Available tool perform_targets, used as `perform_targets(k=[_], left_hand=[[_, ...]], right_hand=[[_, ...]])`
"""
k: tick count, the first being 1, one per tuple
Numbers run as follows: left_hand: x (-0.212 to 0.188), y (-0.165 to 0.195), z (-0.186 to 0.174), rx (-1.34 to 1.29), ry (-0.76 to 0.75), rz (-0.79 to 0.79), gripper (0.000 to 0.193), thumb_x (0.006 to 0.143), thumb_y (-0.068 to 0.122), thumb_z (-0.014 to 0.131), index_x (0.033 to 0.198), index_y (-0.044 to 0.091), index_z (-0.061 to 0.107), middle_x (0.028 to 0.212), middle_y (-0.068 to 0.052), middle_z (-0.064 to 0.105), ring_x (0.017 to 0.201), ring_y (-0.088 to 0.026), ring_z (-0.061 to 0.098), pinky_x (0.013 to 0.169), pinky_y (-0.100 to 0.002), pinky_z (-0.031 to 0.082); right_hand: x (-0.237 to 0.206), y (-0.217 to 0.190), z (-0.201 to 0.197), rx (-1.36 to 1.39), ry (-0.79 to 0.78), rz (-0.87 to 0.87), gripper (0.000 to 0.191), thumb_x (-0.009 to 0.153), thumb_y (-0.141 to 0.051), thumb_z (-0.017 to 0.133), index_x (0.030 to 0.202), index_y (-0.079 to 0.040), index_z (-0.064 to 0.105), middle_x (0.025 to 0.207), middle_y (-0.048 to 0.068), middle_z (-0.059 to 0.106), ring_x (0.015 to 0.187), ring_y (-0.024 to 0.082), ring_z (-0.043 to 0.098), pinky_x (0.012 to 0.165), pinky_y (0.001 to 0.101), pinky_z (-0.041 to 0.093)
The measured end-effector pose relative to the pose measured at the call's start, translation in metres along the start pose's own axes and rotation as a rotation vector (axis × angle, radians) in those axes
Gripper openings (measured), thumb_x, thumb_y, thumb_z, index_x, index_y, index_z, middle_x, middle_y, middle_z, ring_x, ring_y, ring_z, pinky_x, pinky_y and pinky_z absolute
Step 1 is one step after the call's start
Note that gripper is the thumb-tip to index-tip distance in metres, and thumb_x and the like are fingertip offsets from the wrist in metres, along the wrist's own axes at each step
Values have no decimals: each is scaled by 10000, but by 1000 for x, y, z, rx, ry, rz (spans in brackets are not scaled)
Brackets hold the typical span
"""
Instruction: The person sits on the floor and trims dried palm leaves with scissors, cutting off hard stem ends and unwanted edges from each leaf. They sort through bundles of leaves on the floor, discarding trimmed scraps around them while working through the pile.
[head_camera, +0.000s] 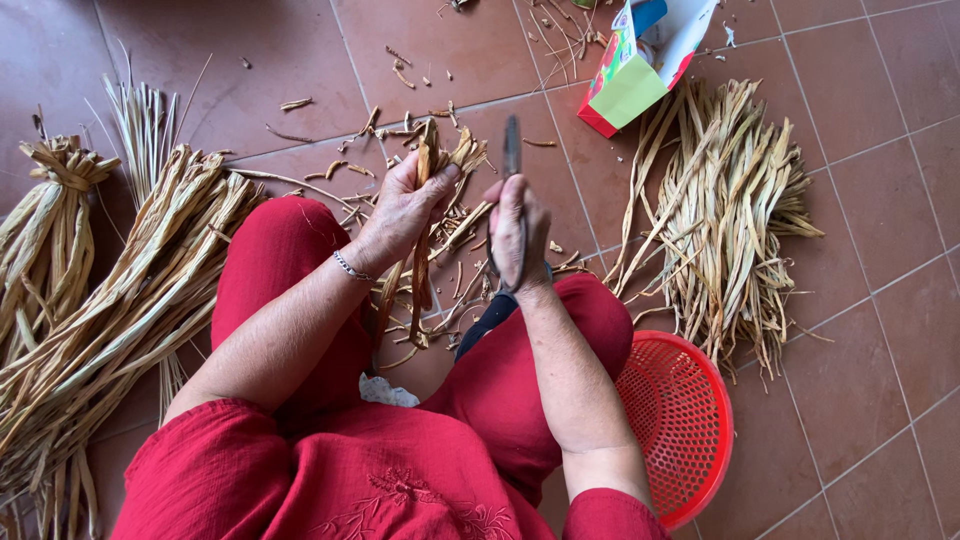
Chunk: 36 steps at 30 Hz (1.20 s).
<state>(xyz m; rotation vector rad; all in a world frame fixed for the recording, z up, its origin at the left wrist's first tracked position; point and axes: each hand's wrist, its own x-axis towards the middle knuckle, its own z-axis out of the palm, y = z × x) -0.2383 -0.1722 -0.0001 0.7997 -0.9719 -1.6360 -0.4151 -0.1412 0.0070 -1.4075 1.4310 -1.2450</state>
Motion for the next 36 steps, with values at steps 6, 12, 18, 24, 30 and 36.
perform_targets(k=[6,12,18,24,30,36], left_hand=[[-1,7,7,-78,23,-67,291,1083,278,543,1307,101,599,820,59,534,703,-24,481,596,-202,402],[2,5,1,-11,-20,-13,336,1073,286,549,1332,76,593,904,56,630,787,-24,522,693,-206,458],[6,-10,-7,147,45,-55,354,1095,370,530,1037,49,668,814,77,575,733,-25,490,621,-224,414],[7,-14,-6,257,-8,6,362,1094,378,545,1006,42,647,815,78,536,736,-33,476,623,-233,408],[6,-3,-5,143,52,-68,239,1035,311,634,1079,77,656,824,84,571,714,-10,488,606,-217,415],[9,-5,-6,26,83,-78,182,982,255,740,956,83,684,686,80,543,557,-16,448,472,-220,330]], right_hand=[[1,-10,-8,78,-83,-58,549,1101,-543,389,1135,-45,617,687,-65,441,594,40,415,509,236,355],[1,1,1,-223,-128,-20,588,1079,-573,395,1160,-52,655,665,-11,519,614,91,523,559,293,430],[5,5,3,-447,-81,-245,542,1102,-554,408,1141,-63,634,804,117,683,777,318,725,674,432,540],[3,0,-1,-671,-57,-206,495,1092,-536,432,1037,-83,624,779,166,700,790,415,710,684,508,526],[1,0,-1,-547,-64,-125,508,1091,-515,391,1026,-69,626,722,175,679,757,402,716,670,508,512],[-2,-1,2,-513,-100,-50,534,1097,-513,363,1045,-58,637,782,163,705,804,367,727,708,470,535]])
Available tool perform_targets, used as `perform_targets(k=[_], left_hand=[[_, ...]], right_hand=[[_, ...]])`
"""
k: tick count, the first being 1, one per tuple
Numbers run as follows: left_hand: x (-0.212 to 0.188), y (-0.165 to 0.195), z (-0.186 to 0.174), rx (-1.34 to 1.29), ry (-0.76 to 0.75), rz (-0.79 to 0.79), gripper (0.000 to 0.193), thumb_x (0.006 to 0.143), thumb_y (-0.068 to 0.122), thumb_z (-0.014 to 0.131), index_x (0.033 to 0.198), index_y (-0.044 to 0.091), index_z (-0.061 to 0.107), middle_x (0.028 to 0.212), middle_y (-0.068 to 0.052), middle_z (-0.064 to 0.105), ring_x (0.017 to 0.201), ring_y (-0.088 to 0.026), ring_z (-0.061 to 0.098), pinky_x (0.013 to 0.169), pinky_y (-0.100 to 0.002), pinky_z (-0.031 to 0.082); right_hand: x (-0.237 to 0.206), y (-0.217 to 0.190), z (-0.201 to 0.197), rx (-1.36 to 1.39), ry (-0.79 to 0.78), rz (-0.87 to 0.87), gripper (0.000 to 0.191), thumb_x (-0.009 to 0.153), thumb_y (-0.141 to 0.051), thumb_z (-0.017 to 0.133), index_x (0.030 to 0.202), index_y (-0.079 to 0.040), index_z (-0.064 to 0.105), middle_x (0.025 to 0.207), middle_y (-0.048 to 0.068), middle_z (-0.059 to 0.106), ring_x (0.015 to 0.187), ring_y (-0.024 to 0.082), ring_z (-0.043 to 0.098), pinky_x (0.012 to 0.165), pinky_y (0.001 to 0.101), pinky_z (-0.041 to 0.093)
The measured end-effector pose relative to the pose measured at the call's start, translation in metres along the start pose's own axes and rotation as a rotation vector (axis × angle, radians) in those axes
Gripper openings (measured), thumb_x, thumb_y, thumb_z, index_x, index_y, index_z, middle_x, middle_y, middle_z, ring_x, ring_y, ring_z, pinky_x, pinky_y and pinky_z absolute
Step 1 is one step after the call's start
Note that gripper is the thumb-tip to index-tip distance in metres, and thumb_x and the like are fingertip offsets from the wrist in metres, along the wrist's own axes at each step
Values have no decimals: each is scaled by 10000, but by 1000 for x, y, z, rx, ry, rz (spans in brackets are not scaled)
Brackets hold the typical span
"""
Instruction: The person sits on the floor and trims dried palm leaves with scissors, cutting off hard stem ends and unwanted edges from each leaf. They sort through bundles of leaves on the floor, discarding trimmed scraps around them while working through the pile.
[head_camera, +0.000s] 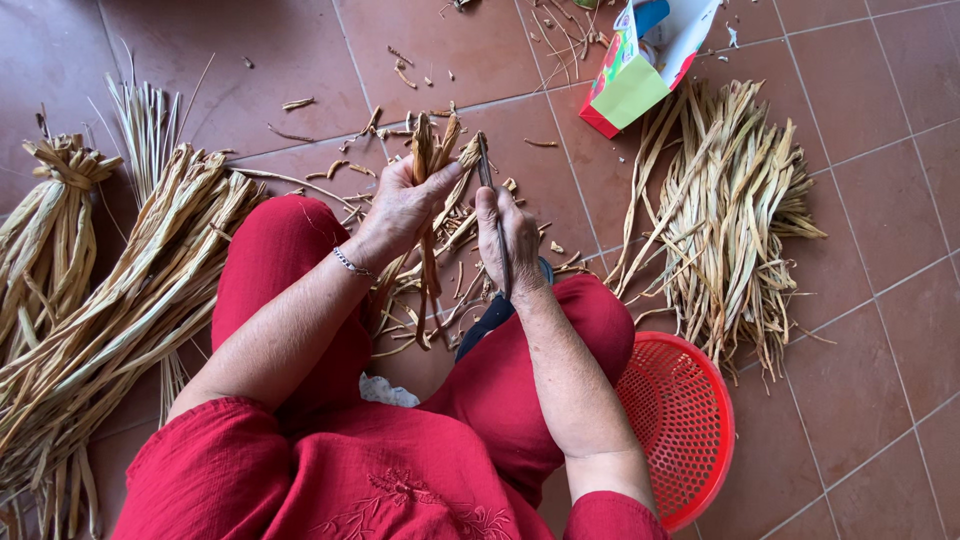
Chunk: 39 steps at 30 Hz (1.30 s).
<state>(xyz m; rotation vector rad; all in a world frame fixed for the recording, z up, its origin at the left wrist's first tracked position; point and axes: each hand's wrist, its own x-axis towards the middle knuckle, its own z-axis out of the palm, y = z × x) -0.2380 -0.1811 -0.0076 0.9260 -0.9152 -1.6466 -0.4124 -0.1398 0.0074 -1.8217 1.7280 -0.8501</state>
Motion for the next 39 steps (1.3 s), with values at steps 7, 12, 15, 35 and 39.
perform_targets(k=[7,12,15,35,39], left_hand=[[-1,7,-4,92,67,20,154,943,209,773,874,96,695,670,87,584,551,-10,483,479,-210,365],[-5,14,-2,39,57,-35,147,924,190,763,842,108,672,656,78,580,528,-20,484,458,-219,375],[-7,15,-2,0,20,-37,183,951,198,751,826,109,650,664,78,566,534,-22,472,464,-221,369],[3,-32,-1,628,-83,348,387,1031,199,690,1326,107,457,1110,-110,680,998,-212,685,824,-367,550],[-9,-30,7,672,-138,359,516,1036,142,623,1494,118,385,1261,-114,679,1174,-223,668,956,-372,535]], right_hand=[[2,-1,-3,-5,-24,-72,563,1090,-539,343,1099,-61,640,843,154,715,839,339,730,728,454,545],[0,2,0,2,-34,-69,591,1098,-542,296,1074,-59,637,803,139,707,812,324,730,729,442,539],[-4,2,5,106,12,-79,599,1099,-544,305,1024,-59,647,721,120,674,708,307,717,669,422,542],[-1,-17,-8,495,104,-38,249,900,-236,837,982,-53,689,718,-86,529,663,18,477,599,214,414],[3,-18,-4,391,130,-55,266,861,-226,858,975,-39,706,658,-66,501,621,24,458,558,222,390]])
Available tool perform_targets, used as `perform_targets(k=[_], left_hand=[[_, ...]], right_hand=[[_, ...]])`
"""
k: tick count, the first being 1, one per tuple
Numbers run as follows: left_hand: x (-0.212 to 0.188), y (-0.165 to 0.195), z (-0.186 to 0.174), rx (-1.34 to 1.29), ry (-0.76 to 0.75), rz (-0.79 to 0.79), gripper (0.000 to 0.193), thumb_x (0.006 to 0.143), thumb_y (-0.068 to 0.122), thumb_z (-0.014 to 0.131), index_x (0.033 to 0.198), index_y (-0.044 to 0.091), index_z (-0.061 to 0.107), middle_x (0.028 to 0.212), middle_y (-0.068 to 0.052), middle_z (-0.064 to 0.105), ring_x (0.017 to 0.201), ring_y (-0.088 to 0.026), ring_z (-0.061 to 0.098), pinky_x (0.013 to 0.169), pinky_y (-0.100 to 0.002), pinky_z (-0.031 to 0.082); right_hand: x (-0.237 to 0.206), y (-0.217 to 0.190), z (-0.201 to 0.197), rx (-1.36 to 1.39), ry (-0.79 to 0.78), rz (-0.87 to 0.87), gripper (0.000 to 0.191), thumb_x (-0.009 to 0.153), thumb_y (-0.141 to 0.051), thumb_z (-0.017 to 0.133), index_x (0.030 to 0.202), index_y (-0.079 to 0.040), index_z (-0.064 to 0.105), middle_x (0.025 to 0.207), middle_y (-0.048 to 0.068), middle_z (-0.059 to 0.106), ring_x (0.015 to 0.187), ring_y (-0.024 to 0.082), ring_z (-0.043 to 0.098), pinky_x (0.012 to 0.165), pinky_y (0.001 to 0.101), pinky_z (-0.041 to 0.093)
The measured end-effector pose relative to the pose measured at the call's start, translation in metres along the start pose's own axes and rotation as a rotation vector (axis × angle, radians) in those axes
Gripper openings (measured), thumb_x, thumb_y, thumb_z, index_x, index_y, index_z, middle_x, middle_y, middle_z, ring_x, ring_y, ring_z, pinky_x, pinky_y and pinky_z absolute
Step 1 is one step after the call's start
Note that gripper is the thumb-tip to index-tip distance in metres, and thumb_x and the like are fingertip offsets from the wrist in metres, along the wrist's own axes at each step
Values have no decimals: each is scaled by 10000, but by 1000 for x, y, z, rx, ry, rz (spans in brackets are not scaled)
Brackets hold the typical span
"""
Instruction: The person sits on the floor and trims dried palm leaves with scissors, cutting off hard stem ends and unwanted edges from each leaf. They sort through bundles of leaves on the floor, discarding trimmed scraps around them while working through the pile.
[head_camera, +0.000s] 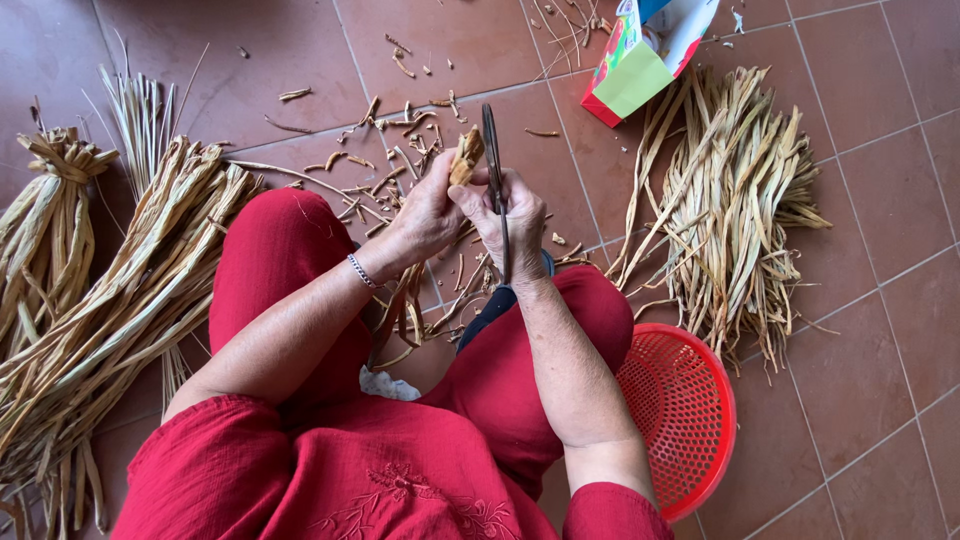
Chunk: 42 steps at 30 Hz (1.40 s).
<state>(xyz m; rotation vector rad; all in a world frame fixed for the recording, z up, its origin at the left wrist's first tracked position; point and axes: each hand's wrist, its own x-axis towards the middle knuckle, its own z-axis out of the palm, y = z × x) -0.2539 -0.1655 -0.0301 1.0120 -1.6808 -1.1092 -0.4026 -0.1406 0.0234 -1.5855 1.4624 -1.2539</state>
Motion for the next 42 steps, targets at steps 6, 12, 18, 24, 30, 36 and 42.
perform_targets(k=[6,12,18,24,30,36,42], left_hand=[[2,17,-5,-430,-81,-57,721,914,54,696,1539,61,337,1289,-76,593,1212,-179,578,1018,-351,517],[3,21,-18,-714,-98,-288,366,976,148,721,1299,20,609,1075,8,672,976,-71,609,854,-264,524],[7,21,-24,-586,33,-334,143,980,203,733,1022,71,700,795,84,600,699,-28,512,593,-231,417],[12,23,-40,-653,161,-298,139,979,205,740,922,93,680,696,76,554,601,-26,471,530,-229,370],[10,37,-41,-645,154,-391,147,930,220,775,871,110,698,664,84,554,555,-19,474,495,-222,367],[10,42,-43,-632,149,-406,181,922,230,786,822,116,688,636,75,559,533,-25,484,478,-224,364],[10,35,-40,-648,143,-395,197,916,224,793,798,120,674,652,72,583,548,-31,505,489,-229,384]], right_hand=[[2,1,-5,91,14,-28,181,970,-214,769,951,-52,690,721,-66,625,663,6,574,598,216,487],[2,-3,-10,464,43,246,152,955,-198,751,903,-81,669,661,-68,533,535,22,459,466,228,357],[4,11,-12,261,-70,287,391,1052,-462,610,1011,-74,649,722,-54,549,616,34,504,549,226,409],[-1,26,-7,-64,-255,59,558,1094,-561,470,1239,-60,666,836,7,597,777,105,585,691,288,502],[-4,18,-9,-257,-209,3,536,1080,-534,422,1166,-74,682,800,80,680,774,179,705,718,333,545],[-4,7,-13,-285,-214,-130,541,1105,-534,414,1153,-60,669,890,100,722,847,263,742,747,387,564],[-8,10,-9,-352,-204,-87,595,1102,-560,329,1033,-59,644,750,127,657,751,305,696,688,430,519]])
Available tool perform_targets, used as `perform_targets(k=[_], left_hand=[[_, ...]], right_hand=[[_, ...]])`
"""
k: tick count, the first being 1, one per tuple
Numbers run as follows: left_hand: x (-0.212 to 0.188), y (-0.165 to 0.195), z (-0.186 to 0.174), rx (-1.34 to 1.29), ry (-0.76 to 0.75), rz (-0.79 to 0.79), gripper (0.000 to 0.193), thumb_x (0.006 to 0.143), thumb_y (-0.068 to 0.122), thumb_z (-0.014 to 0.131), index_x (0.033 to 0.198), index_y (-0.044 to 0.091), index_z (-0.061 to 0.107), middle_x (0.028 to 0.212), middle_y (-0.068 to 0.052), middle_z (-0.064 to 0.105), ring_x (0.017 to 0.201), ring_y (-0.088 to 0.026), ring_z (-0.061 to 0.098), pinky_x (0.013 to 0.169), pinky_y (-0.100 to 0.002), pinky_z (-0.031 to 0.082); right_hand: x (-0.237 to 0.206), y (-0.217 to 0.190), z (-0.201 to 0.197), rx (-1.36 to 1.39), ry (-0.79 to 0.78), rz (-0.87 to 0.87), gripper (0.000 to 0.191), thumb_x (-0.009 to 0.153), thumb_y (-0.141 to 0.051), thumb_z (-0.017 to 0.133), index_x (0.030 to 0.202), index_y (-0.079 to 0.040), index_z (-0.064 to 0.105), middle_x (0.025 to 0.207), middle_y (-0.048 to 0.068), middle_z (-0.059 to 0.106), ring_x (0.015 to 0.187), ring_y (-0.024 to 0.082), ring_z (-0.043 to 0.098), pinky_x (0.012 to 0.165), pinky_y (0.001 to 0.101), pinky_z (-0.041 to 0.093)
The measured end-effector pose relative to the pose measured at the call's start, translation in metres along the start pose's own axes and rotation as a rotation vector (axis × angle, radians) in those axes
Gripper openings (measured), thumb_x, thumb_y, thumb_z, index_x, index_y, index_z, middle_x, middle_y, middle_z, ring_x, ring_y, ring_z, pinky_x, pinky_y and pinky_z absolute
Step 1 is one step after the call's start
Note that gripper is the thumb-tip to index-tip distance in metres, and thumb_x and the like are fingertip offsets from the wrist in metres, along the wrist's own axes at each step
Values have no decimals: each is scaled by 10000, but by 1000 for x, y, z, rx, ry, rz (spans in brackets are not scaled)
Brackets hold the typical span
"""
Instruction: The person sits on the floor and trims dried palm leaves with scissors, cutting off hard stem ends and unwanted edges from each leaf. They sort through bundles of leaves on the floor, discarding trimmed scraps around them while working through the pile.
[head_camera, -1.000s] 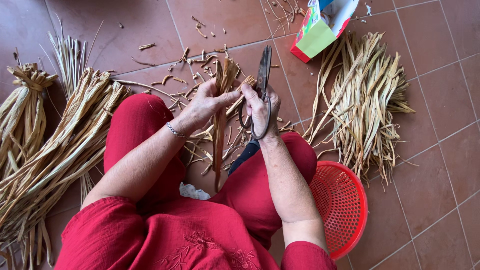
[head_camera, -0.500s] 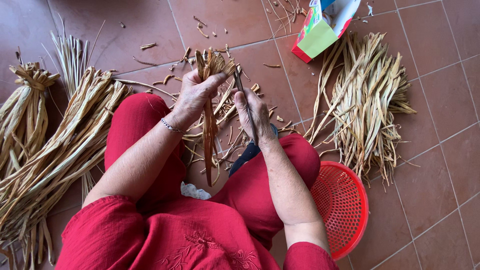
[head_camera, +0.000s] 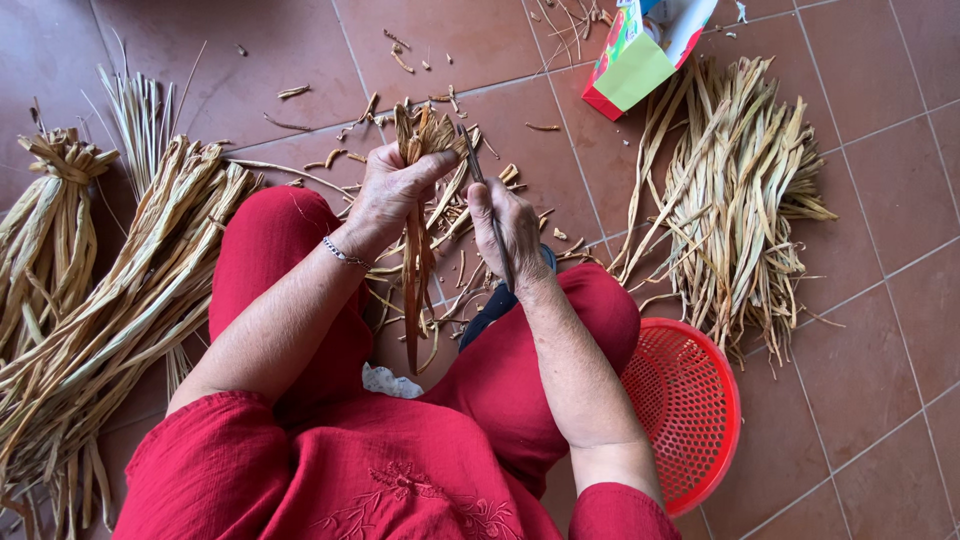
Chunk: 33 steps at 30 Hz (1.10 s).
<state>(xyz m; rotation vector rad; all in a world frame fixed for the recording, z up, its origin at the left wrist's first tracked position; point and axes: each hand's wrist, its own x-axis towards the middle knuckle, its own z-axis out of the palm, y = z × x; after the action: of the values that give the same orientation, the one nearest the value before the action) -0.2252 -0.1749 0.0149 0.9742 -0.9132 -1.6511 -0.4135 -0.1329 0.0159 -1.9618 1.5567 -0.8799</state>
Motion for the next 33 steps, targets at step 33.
perform_targets(k=[33], left_hand=[[-8,-18,7,-2,-100,-7,144,974,173,771,1011,65,683,754,63,587,612,-29,481,517,-236,375]], right_hand=[[18,15,-26,816,115,369,471,1003,-536,617,979,-69,672,687,-76,488,539,38,432,470,233,315]])
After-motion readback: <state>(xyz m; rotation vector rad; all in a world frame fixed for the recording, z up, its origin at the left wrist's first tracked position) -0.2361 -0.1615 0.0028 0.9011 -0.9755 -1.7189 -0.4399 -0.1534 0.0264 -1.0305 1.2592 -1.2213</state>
